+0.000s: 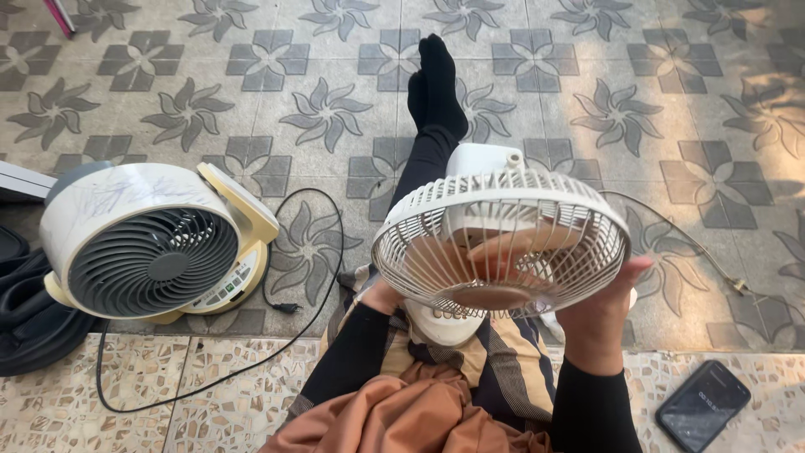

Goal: The person sits on the floor and disassembles a small white electric fan. They remove the front grille, use a screwdriver to loosen screws on the rear housing, and detach the motor unit from the base. The fan blades are exposed during the process.

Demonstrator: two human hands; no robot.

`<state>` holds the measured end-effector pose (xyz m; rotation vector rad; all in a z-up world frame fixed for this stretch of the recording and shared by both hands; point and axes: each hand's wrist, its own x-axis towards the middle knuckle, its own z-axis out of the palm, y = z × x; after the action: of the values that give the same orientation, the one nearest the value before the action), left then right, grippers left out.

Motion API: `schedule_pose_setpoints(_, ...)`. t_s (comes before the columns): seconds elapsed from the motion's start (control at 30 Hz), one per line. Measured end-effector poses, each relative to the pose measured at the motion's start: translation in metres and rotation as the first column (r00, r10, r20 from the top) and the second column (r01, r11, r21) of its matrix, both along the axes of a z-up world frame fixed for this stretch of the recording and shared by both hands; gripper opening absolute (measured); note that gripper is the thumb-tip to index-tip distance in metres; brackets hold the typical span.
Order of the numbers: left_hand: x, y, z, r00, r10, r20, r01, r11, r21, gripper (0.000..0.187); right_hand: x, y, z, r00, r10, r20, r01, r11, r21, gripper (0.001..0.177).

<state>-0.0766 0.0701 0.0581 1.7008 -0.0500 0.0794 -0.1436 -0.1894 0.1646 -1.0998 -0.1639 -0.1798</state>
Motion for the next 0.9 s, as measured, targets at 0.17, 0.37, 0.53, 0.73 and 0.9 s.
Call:
schedule_pose_setpoints(0.17, -0.039, 0.049, 0.083, 0.967, 0.130, 0.217, -0.130, 0.991, -0.013, 0.021, 0.000, -0.004, -0.009, 0.998, 0.058, 0.012, -0.059, 0.996, 0.070, 0.104)
schedule_pose_setpoints(0.37, -0.097, 0.042, 0.199, 0.789, 0.108, 0.605, -0.162, 0.986, 0.034, 0.016, -0.002, -0.004, -0.002, 1.000, 0.019, 0.023, -0.019, 1.000, 0.011, 0.103)
schedule_pose_setpoints(0.53, -0.101, 0.015, 0.238, 0.748, 0.050, 0.662, -0.217, 0.961, 0.172, 0.016, -0.006, 0.000, 0.006, 0.998, 0.044, 0.049, -0.044, 0.999, 0.002, 0.102)
schedule_pose_setpoints(0.73, -0.090, 0.003, 0.210, 0.755, 0.182, 0.630, -0.349, 0.925, 0.151, 0.033, 0.001, 0.001, 0.008, 0.995, 0.041, 0.089, -0.039, 0.999, -0.021, 0.089)
schedule_pose_setpoints(0.9, -0.066, -0.001, 0.157, 0.876, 0.135, 0.463, -0.211, 0.970, 0.117, 0.082, 0.016, -0.001, 0.008, 0.994, 0.043, 0.096, -0.042, 0.999, -0.005, 0.084)
